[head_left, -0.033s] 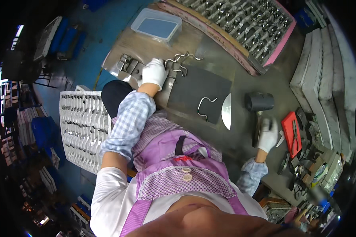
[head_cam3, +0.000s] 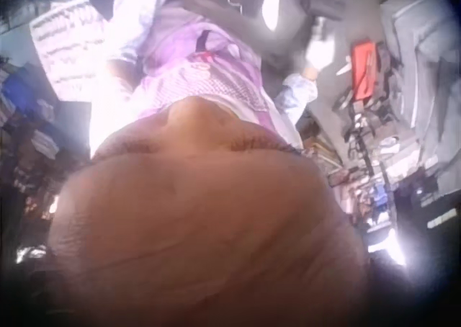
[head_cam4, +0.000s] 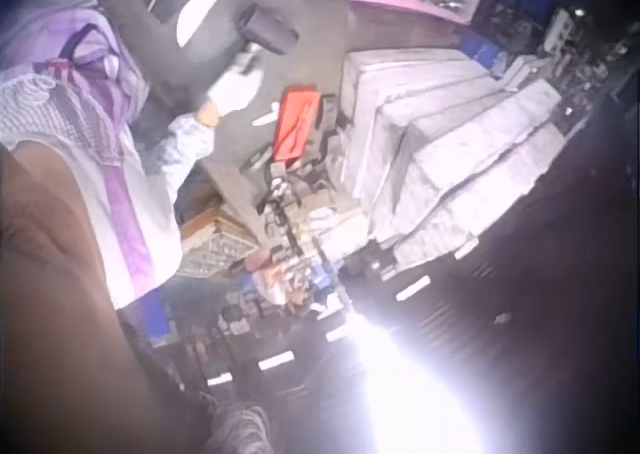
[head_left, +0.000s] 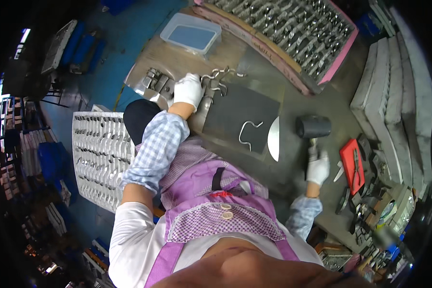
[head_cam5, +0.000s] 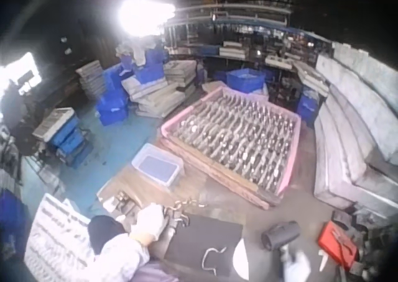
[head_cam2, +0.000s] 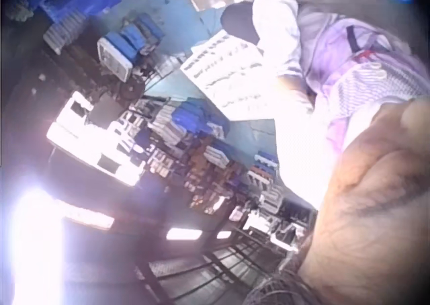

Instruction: Hammering small metal wire components with a rubber mallet to flatten or shape them on a workbench.

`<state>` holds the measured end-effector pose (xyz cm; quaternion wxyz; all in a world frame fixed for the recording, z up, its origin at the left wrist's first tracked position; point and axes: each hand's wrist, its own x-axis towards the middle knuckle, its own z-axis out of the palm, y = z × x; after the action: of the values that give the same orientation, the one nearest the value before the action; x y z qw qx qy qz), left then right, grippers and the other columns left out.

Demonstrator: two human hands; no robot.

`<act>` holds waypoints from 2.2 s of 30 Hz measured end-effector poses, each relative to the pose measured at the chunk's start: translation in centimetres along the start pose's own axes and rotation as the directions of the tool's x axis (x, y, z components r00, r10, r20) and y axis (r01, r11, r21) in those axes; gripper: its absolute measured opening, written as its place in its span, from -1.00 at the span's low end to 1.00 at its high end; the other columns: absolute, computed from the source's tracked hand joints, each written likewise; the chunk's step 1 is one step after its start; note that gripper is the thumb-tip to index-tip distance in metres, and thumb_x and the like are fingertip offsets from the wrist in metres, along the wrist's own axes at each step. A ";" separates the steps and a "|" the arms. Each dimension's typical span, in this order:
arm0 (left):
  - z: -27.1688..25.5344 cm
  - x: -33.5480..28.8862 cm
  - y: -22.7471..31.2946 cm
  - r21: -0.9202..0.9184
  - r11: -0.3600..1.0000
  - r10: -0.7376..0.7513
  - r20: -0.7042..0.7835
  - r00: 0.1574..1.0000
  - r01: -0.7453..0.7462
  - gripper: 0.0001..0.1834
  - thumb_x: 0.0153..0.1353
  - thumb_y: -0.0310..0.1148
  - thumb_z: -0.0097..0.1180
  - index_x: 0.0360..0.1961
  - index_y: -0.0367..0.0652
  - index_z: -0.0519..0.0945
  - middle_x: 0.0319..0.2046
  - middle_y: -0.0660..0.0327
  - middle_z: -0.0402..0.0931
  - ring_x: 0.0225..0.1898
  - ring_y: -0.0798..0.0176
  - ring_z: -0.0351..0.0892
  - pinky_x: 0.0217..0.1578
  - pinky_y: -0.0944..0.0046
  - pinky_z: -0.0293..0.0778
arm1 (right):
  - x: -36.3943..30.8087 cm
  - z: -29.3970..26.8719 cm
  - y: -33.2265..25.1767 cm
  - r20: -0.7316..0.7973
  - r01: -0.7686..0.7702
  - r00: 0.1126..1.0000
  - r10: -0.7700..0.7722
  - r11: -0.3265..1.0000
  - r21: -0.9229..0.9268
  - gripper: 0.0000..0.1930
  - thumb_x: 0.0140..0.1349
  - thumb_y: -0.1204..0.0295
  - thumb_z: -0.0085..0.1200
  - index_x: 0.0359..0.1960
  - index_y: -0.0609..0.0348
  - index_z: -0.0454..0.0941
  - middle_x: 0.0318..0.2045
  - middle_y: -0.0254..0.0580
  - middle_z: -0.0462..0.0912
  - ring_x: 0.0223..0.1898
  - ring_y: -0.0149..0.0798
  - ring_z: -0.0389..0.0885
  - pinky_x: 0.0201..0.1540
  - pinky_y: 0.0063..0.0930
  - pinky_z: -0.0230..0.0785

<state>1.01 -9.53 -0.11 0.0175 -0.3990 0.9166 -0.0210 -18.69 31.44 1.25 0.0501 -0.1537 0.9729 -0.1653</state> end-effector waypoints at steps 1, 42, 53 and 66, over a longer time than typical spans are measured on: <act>0.4 0.6 -0.7 0.016 0.999 -0.036 -0.061 0.997 0.037 -0.76 0.25 -0.18 0.07 -0.26 -0.12 0.59 -0.39 0.06 0.60 -0.26 0.00 0.68 -0.24 0.06 0.56 | 0.0 1.3 0.6 -0.070 0.157 0.975 -0.212 0.872 -0.464 -0.31 0.17 -0.16 0.14 0.08 0.20 0.49 -0.06 0.05 0.58 -0.13 0.05 0.61 -0.04 -0.18 0.47; 0.0 -6.3 4.1 -0.475 0.811 0.276 -0.207 0.939 -0.343 -0.69 0.19 -0.17 0.27 -0.56 -0.17 0.63 -0.65 0.11 0.57 -0.60 0.05 0.59 -0.50 0.12 0.50 | 1.5 -5.9 -7.5 -0.040 0.486 0.872 -0.488 0.873 -0.051 -0.71 -0.02 0.18 0.30 -0.30 0.04 0.71 -0.55 -0.07 0.68 -0.52 0.01 0.67 -0.43 -0.17 0.49; -1.0 -11.3 13.4 -0.443 -0.514 0.444 0.595 0.670 0.734 -0.51 0.46 0.04 -0.12 -0.13 -0.23 0.57 -0.84 0.47 0.02 -0.88 0.49 -0.02 -0.79 0.42 0.07 | -2.7 7.5 -8.1 0.208 0.232 0.954 -0.216 0.971 -0.057 -0.22 -0.06 0.11 0.37 0.23 0.06 0.37 -0.33 -0.16 0.65 -0.30 -0.12 0.61 -0.22 -0.21 0.37; -1.3 -12.9 14.6 -0.484 -0.585 0.275 0.636 0.721 0.651 -0.59 0.42 -0.02 0.00 -0.12 -0.18 0.60 -0.86 0.47 0.01 -0.89 0.48 0.03 -0.81 0.43 0.10 | -3.9 4.8 -10.1 0.194 0.140 0.958 -0.210 0.936 0.322 -0.38 0.09 0.26 0.24 0.25 -0.09 0.42 -0.28 0.00 0.71 -0.29 0.08 0.70 -0.16 -0.11 0.53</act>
<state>-0.93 9.85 0.65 -0.0902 -0.4017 0.2457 0.8776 -11.39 22.11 0.32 0.1681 -0.2484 0.9060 -0.2986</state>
